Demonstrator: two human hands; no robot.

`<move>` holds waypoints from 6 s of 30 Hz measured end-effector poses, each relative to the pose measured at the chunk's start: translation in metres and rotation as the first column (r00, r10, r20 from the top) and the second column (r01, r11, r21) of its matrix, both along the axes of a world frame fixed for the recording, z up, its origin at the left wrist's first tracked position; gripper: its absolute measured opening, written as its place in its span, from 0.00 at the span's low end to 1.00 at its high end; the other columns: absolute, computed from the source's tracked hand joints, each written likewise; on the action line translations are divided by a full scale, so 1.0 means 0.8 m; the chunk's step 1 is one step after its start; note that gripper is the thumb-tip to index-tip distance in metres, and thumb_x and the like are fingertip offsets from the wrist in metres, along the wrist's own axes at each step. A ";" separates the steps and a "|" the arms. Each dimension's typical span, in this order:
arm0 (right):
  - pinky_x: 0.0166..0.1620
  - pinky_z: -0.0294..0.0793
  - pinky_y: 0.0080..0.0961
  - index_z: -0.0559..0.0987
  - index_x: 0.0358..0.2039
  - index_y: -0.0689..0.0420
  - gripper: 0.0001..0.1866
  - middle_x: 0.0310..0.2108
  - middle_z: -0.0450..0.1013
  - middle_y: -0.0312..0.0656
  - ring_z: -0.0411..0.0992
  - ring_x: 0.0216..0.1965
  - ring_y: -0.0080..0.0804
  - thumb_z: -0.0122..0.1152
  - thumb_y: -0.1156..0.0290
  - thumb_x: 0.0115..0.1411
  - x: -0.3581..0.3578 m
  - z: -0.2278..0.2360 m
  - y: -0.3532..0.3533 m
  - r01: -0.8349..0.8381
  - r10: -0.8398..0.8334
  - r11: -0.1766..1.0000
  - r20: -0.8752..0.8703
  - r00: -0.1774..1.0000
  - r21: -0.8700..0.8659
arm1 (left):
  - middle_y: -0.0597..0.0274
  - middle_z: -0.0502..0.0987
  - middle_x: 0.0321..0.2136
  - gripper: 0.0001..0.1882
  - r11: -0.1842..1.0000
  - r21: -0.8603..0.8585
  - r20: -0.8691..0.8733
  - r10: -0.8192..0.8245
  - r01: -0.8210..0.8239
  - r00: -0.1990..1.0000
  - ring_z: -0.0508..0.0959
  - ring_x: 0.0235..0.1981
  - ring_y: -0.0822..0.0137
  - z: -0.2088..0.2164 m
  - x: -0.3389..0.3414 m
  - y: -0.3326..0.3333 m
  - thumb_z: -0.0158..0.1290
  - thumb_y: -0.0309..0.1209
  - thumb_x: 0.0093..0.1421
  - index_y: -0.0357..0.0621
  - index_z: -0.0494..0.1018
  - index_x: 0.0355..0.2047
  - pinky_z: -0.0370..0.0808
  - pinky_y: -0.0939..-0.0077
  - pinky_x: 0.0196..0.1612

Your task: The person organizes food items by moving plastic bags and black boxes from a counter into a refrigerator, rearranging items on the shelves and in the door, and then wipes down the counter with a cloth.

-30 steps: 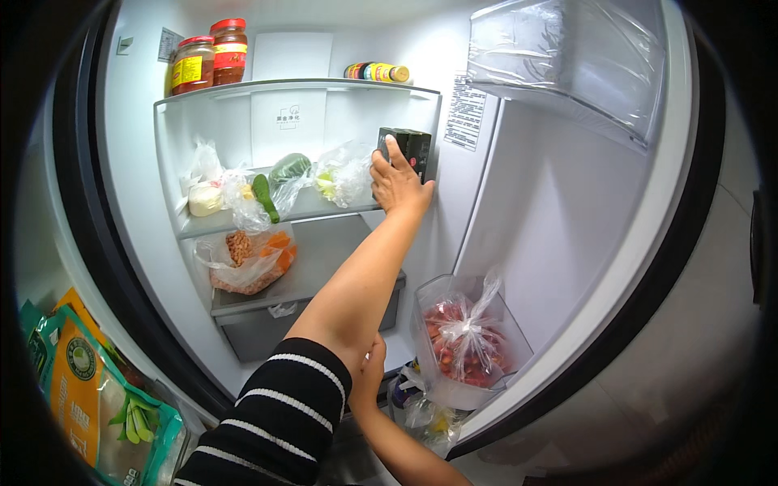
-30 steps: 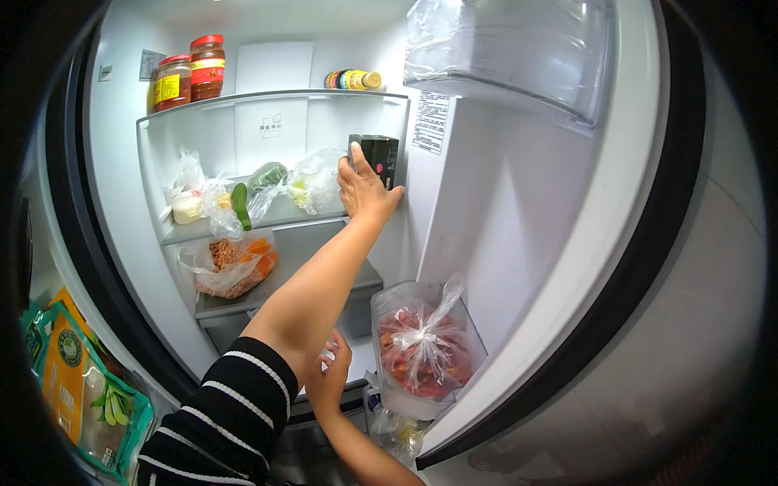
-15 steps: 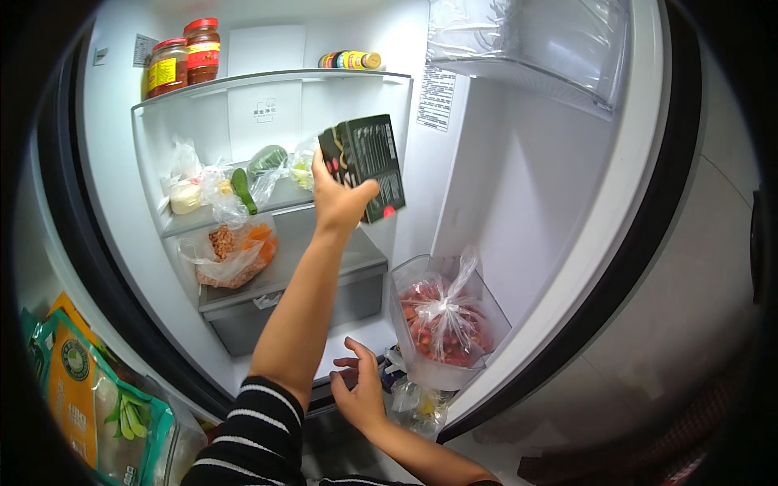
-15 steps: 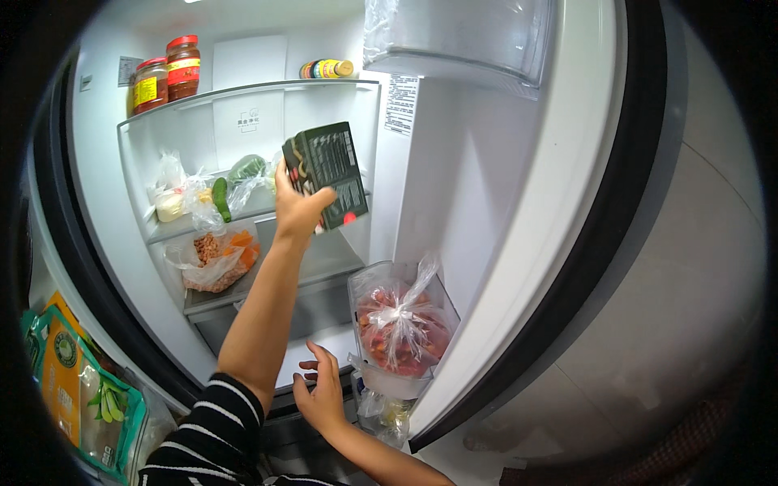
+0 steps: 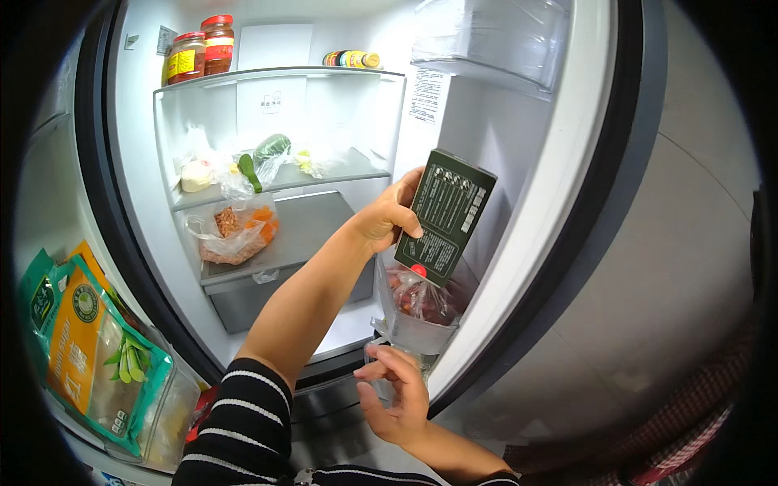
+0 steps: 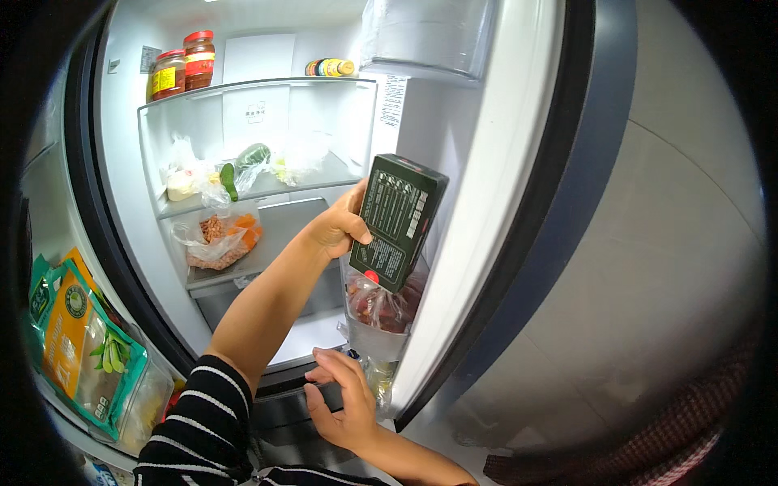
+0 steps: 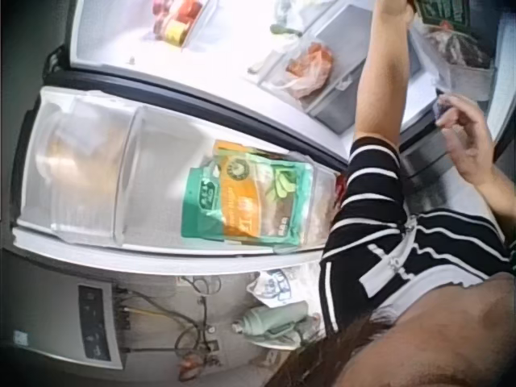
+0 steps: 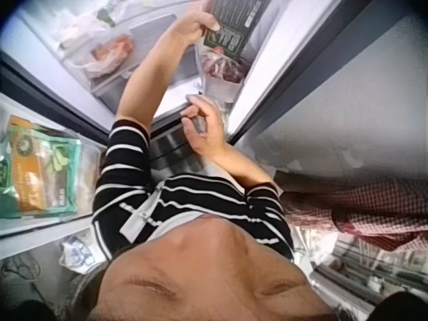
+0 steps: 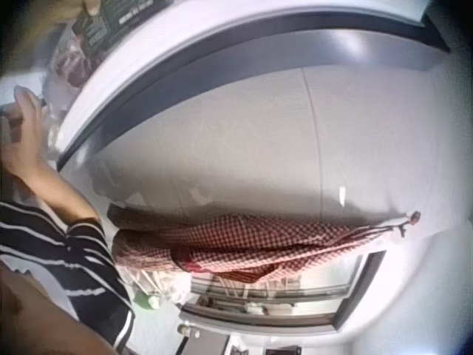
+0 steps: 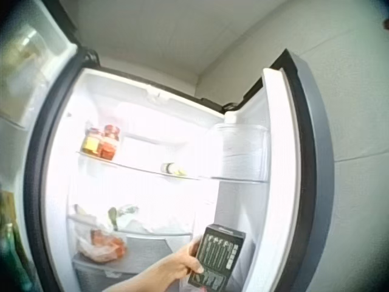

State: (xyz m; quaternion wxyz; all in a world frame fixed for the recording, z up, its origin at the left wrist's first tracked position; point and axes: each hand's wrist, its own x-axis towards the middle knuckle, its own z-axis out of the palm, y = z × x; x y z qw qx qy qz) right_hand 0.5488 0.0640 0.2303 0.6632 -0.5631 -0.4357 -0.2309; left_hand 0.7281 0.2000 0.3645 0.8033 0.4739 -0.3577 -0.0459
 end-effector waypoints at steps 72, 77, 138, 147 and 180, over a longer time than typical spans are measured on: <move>0.65 0.37 0.49 0.44 0.63 0.70 0.45 0.64 0.35 0.70 0.34 0.66 0.65 0.60 0.70 0.52 0.061 0.120 -0.030 0.656 -0.627 0.702 0.196 0.754 -0.279 | 0.56 0.77 0.35 0.34 0.873 0.274 -0.197 0.463 -0.405 0.865 0.79 0.32 0.70 -0.021 -0.015 -0.035 0.53 0.54 0.58 0.33 0.64 0.49 0.77 0.73 0.32; 0.64 0.50 0.40 0.46 0.63 0.69 0.48 0.61 0.49 0.67 0.50 0.64 0.55 0.64 0.68 0.49 0.125 0.116 -0.025 0.767 -0.828 0.550 -0.095 0.553 -0.330 | 0.57 0.78 0.35 0.30 0.952 0.234 -0.242 0.252 -0.196 0.937 0.79 0.36 0.67 -0.016 -0.013 -0.045 0.47 0.54 0.61 0.38 0.68 0.48 0.75 0.69 0.42; 0.48 0.73 0.30 0.61 0.55 0.61 0.32 0.46 0.70 0.44 0.71 0.46 0.34 0.67 0.73 0.52 0.113 0.144 -0.100 0.164 -0.017 0.943 -0.452 0.892 0.288 | 0.48 0.65 0.56 0.46 0.898 0.135 0.450 0.321 -0.419 0.833 0.67 0.53 0.65 0.054 -0.045 -0.105 0.64 0.39 0.50 0.36 0.52 0.63 0.65 0.73 0.56; 0.60 0.58 0.34 0.60 0.58 0.61 0.34 0.53 0.66 0.43 0.63 0.55 0.34 0.65 0.75 0.53 0.112 0.143 -0.087 -0.010 0.126 0.968 -0.452 0.883 0.251 | 0.52 0.70 0.50 0.51 0.830 0.543 0.293 -0.046 -0.126 0.955 0.69 0.53 0.65 0.061 -0.023 -0.050 0.71 0.31 0.33 0.34 0.57 0.58 0.66 0.72 0.56; 0.59 0.58 0.36 0.59 0.60 0.62 0.35 0.59 0.57 0.47 0.57 0.59 0.38 0.63 0.68 0.56 0.110 0.075 -0.216 0.776 -0.775 0.630 -0.044 0.630 0.007 | 0.61 0.58 0.63 0.38 0.207 0.488 0.865 -0.240 -0.848 0.440 0.52 0.66 0.54 0.022 -0.081 -0.085 0.59 0.30 0.51 0.67 0.59 0.62 0.51 0.36 0.62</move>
